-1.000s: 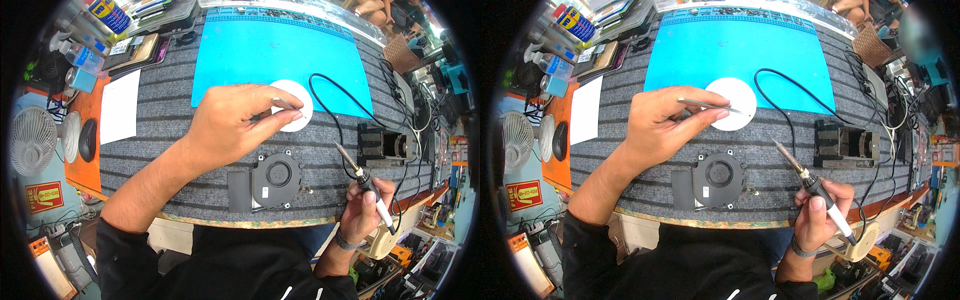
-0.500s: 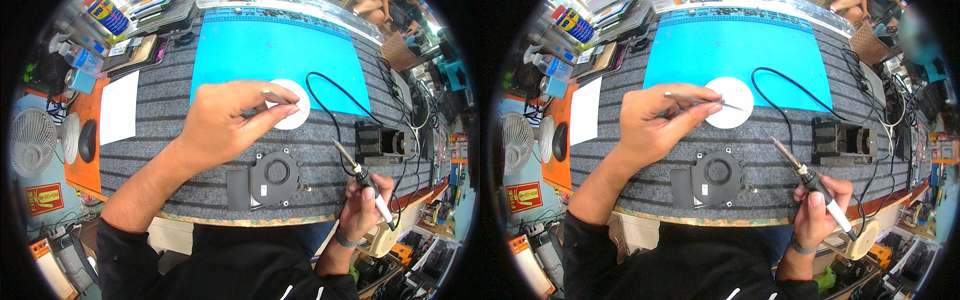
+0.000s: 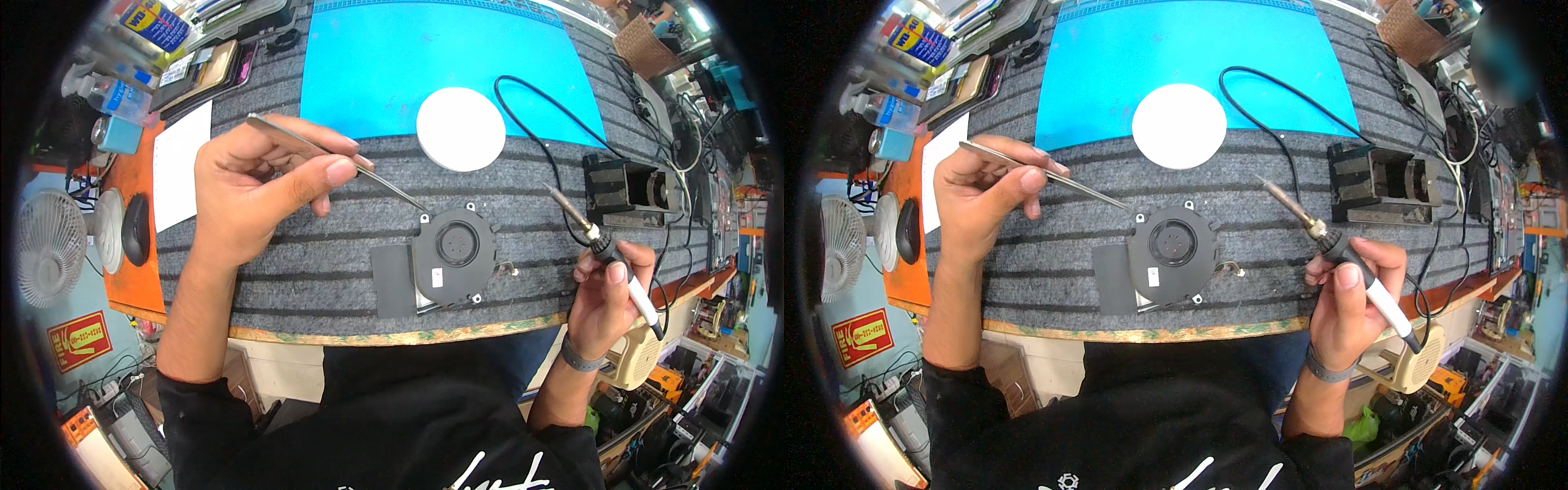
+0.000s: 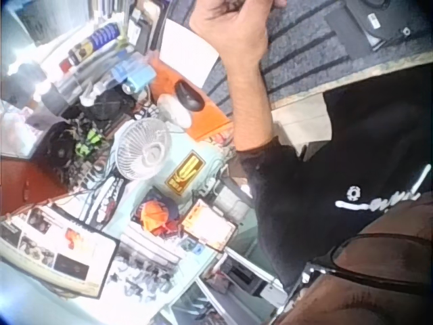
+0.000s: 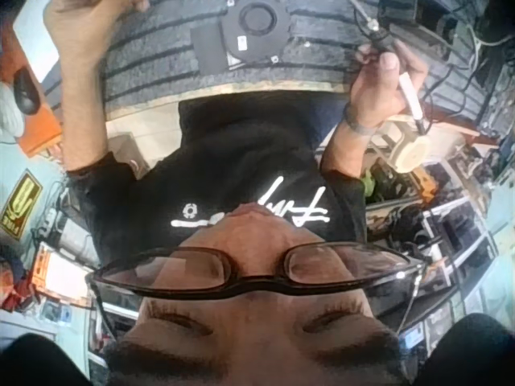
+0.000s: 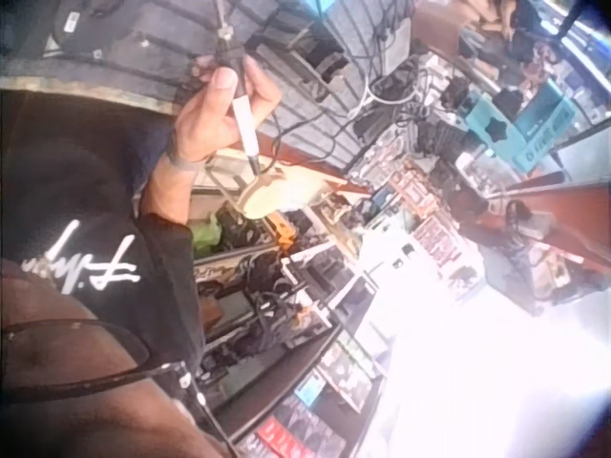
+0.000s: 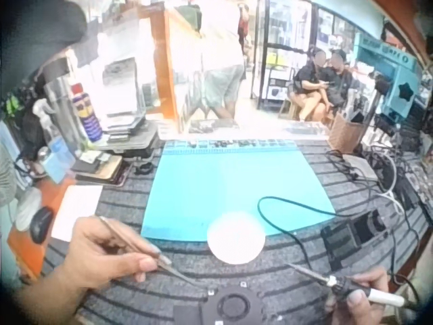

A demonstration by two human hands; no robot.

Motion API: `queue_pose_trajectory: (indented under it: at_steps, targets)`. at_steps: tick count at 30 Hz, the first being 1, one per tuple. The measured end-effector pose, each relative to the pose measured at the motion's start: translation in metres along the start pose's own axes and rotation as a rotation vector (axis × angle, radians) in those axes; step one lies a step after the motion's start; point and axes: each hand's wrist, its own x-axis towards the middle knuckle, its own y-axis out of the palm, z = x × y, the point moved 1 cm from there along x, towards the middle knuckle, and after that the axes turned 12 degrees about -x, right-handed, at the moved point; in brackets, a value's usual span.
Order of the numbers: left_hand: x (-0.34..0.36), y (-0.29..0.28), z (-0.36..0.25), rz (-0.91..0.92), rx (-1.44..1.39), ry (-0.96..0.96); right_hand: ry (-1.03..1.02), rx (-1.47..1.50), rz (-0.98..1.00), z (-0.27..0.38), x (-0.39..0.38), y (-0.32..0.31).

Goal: The person solders a wire onto a cooling fan using a soldering iron and tweezers, then installs the fan into a laptop chassis and connects a cable by hand.

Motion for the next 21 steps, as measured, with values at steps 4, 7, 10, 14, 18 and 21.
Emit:
queue_pose_trajectory:
  at_steps: [4,7,10,14,18,21]
  targets:
    - [0.003,0.001,-0.001,0.077,-0.055,-0.041,-0.008,-0.022,0.002,-0.002,0.0,-0.001]
    - [0.004,0.001,0.001,0.145,-0.016,-0.045,-0.016,-0.045,-0.007,-0.002,-0.001,-0.002]
    - [0.005,0.001,0.006,0.164,-0.036,-0.021,-0.025,-0.065,-0.009,-0.005,-0.002,-0.004]
    - [0.006,-0.001,0.012,0.19,-0.038,0.012,-0.052,-0.045,0.033,-0.006,-0.001,-0.004]
    - [0.006,0.0,0.013,0.185,-0.024,-0.028,-0.058,-0.061,0.015,-0.006,-0.001,-0.004]
    - [0.007,0.001,0.014,0.177,-0.032,-0.052,-0.065,-0.03,0.04,-0.006,-0.002,-0.003]
